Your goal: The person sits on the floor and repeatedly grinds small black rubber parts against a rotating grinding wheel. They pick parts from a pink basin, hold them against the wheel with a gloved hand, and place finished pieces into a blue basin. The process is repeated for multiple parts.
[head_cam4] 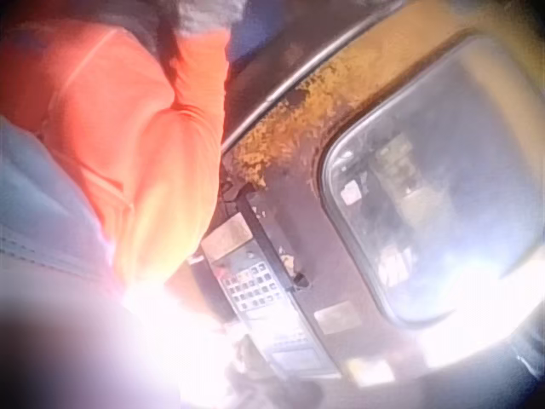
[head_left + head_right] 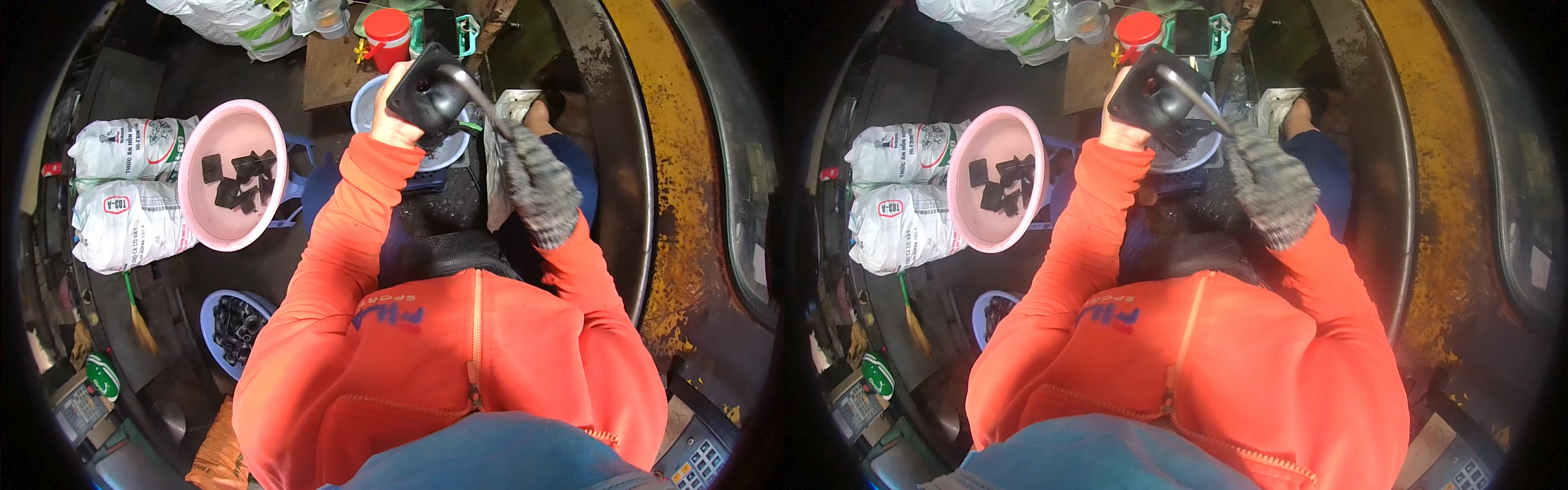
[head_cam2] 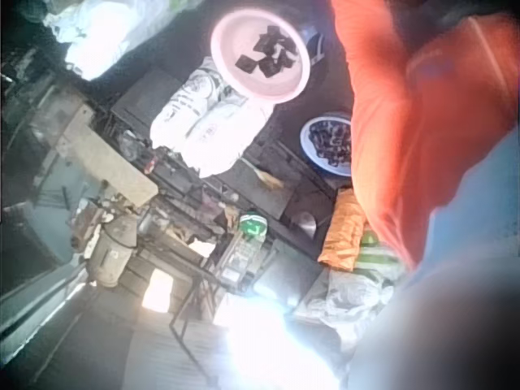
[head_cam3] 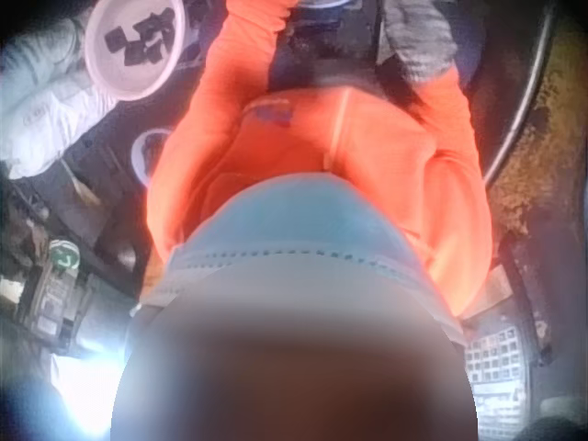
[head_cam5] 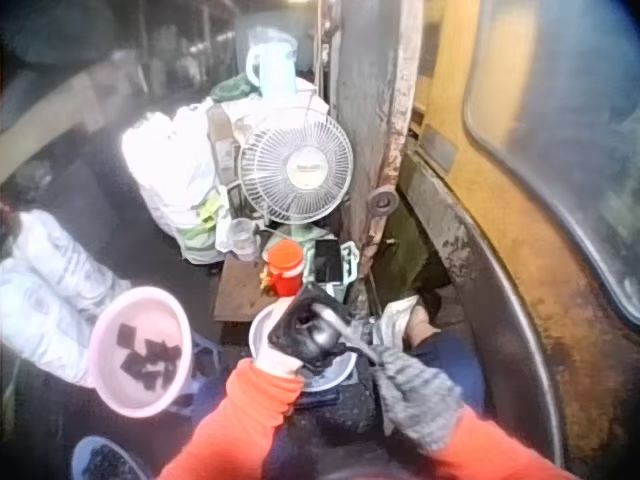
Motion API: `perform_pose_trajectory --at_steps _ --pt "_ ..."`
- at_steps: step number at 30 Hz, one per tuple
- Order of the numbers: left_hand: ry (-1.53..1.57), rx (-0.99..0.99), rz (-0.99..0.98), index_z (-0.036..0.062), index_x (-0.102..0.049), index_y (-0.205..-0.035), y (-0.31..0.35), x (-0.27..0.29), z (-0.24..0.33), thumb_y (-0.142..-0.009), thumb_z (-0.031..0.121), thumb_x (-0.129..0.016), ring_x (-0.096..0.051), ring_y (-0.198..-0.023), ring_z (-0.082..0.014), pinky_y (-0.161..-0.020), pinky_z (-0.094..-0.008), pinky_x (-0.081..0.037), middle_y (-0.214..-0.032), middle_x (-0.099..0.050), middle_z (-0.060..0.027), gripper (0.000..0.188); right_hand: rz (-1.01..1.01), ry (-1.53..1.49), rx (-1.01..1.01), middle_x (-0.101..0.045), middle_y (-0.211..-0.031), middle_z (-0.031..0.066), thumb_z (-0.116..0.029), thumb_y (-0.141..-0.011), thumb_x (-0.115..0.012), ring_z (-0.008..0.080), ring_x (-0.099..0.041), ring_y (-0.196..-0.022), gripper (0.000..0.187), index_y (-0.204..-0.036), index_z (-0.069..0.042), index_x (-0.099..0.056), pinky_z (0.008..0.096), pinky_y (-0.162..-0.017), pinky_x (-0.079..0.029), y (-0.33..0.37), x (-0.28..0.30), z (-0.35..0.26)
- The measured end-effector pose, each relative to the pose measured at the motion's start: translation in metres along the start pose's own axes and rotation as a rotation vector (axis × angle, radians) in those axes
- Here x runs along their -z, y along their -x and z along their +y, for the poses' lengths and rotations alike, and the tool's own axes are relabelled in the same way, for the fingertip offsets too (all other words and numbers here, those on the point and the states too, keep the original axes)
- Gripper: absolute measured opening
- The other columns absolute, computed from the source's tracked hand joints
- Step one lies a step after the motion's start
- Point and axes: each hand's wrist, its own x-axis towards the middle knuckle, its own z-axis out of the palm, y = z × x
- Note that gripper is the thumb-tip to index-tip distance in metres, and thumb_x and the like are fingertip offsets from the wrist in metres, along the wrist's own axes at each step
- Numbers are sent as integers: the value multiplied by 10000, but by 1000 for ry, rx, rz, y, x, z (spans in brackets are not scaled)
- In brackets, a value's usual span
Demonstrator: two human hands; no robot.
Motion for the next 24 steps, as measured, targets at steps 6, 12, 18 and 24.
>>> perform_pose_trajectory --at_steps 6,12,18,24 --pt "-391 -166 -98 14 -566 -1044 -1 14 -9 -969 176 -418 -645 -929 -272 -841 -408 -548 -984 -627 -173 232 18 -129 51 -637 -1072 188 -93 -914 -549 295 -648 -957 316 -1213 8 -547 360 -791 -519 -3 7 -5" --pt "158 13 -41 -14 -551 -1088 -6 17 -5 -974 181 -417 -644 -926 -262 -851 -401 -546 -1001 -625 -171 262 54 15 33 -630 -1102 194 -134 -939 -532 317 -633 -986 276 -1164 21 -571 377 -813 -511 -3 18 -8" --pt "-560 -243 -158 -2 -565 -1083 -8 25 -18 -961 156 -461 -629 -938 -225 -849 -371 -533 -1041 -619 -137 225 -269 -1 -205 -662 -1001 142 -146 -934 -519 295 -659 -881 267 -1158 -14 -582 359 -770 -516 -9 7 -11" --pt "-134 -81 -108 4 -559 -1073 -8 23 -9 -947 140 -487 -636 -942 -232 -835 -374 -546 -1036 -616 -157 199 166 -161 -51 -651 -1091 184 -116 -914 -561 310 -654 -958 276 -1166 -10 -594 349 -806 -510 7 15 -2"
